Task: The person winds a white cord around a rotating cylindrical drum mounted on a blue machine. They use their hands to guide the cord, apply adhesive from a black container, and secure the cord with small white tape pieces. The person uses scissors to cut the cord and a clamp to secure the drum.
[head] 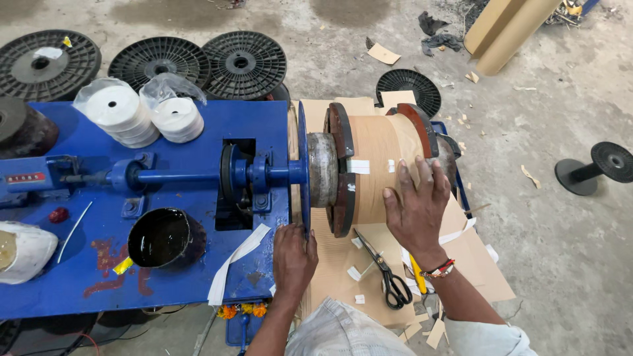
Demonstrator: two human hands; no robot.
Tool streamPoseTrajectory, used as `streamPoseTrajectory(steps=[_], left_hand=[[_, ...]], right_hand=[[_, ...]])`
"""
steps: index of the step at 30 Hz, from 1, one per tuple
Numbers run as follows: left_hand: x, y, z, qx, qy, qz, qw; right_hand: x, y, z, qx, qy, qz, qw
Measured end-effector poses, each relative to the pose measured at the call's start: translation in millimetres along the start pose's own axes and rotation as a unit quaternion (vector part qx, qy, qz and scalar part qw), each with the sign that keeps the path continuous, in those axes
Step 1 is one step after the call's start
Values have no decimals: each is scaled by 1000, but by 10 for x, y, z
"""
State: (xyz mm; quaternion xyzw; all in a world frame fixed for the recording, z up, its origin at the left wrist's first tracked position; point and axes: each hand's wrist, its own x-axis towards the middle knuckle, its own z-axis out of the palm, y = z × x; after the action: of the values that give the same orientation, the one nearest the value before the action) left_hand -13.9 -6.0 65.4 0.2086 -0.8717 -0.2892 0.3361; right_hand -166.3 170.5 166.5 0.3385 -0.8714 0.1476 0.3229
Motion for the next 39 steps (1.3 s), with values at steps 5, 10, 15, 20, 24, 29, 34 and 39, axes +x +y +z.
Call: streamPoseTrajectory(steps=[5, 10, 15, 20, 24, 29, 34, 39], left_hand=[[18, 1, -14, -1, -5, 2, 1000], [48, -13, 30, 11, -4, 2, 1000], [74, -87, 78, -11, -8, 12, 1000], [196, -88, -131, -2, 14, 41, 999], [391, 73, -269, -75, 124, 54, 988], [437, -141, -298, -27, 68, 93, 993], [175, -407, -223, 100, 71, 111, 986], [18, -542, -334, 95, 50, 106, 989]], right_hand=[[32, 4, -15, 24, -7, -33, 999], [97, 80, 86, 26, 0, -8, 1000], [83, 131, 226, -68, -6, -64, 996], [166, 65, 225, -95, -16, -126, 987], [363, -378, -2, -7, -6, -179, 984], [412, -1709, -76, 289, -32, -248, 924], [644, -3090, 569, 339, -180, -386, 839], [722, -3761, 887, 257, -234, -423, 837]])
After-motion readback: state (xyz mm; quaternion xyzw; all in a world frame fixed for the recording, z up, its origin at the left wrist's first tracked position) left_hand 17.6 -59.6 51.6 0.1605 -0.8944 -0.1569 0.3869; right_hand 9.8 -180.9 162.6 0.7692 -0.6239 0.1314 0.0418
